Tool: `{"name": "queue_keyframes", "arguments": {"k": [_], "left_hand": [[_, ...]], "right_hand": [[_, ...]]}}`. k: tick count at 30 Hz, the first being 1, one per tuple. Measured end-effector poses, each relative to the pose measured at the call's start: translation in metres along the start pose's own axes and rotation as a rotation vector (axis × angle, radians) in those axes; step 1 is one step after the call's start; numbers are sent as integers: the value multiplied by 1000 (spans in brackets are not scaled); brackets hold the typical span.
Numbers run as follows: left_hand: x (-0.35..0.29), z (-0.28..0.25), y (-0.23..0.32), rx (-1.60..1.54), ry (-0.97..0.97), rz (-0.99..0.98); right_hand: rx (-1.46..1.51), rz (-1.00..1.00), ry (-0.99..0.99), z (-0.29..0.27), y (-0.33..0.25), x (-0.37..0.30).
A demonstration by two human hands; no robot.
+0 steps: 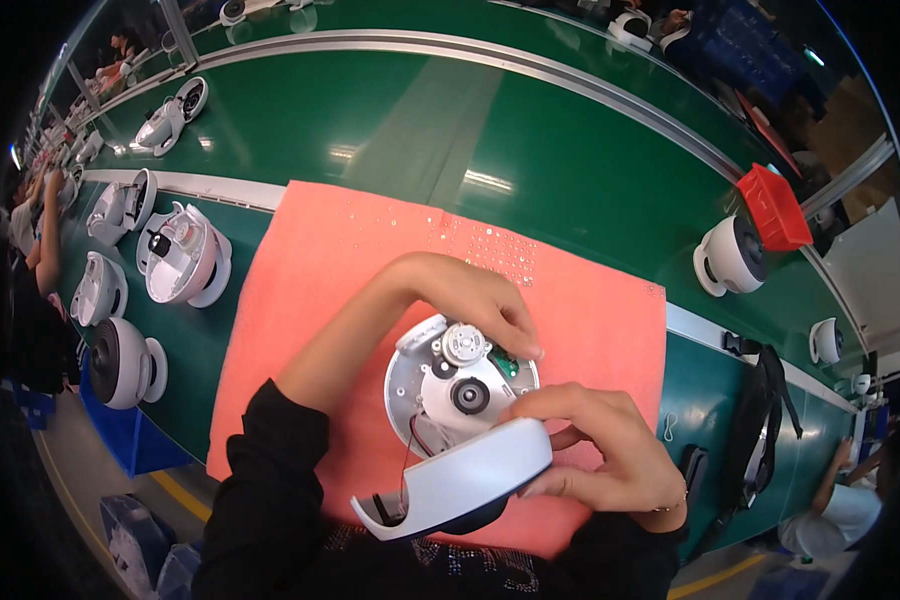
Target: Assembling components of security cameras on a production line.
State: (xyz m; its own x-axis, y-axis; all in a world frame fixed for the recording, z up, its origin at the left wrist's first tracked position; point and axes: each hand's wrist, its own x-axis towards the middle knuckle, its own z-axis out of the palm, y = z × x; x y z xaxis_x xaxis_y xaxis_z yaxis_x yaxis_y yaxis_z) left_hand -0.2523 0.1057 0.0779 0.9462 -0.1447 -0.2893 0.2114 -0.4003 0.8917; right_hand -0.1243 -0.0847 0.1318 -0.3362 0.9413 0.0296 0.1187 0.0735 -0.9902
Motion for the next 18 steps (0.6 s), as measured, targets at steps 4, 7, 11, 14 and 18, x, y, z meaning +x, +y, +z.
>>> {"name": "queue_keyframes", "arguments": {"k": [4,7,11,14,18], "left_hand": [[-28,13,19,201,768,81],[-64,41,33,498,914,497],[-89,82,34,501,700,397],[-98,103,20,527,756,211],[-106,121,10,475,871,40]], "right_hand": [[-146,-210,-30,-6,3,-6],[-86,-96,-1,-7,-2,-8],[29,40,66,4,3,1],[255,146,109,1,8,3],[295,210,234,-14,31,11]]}}
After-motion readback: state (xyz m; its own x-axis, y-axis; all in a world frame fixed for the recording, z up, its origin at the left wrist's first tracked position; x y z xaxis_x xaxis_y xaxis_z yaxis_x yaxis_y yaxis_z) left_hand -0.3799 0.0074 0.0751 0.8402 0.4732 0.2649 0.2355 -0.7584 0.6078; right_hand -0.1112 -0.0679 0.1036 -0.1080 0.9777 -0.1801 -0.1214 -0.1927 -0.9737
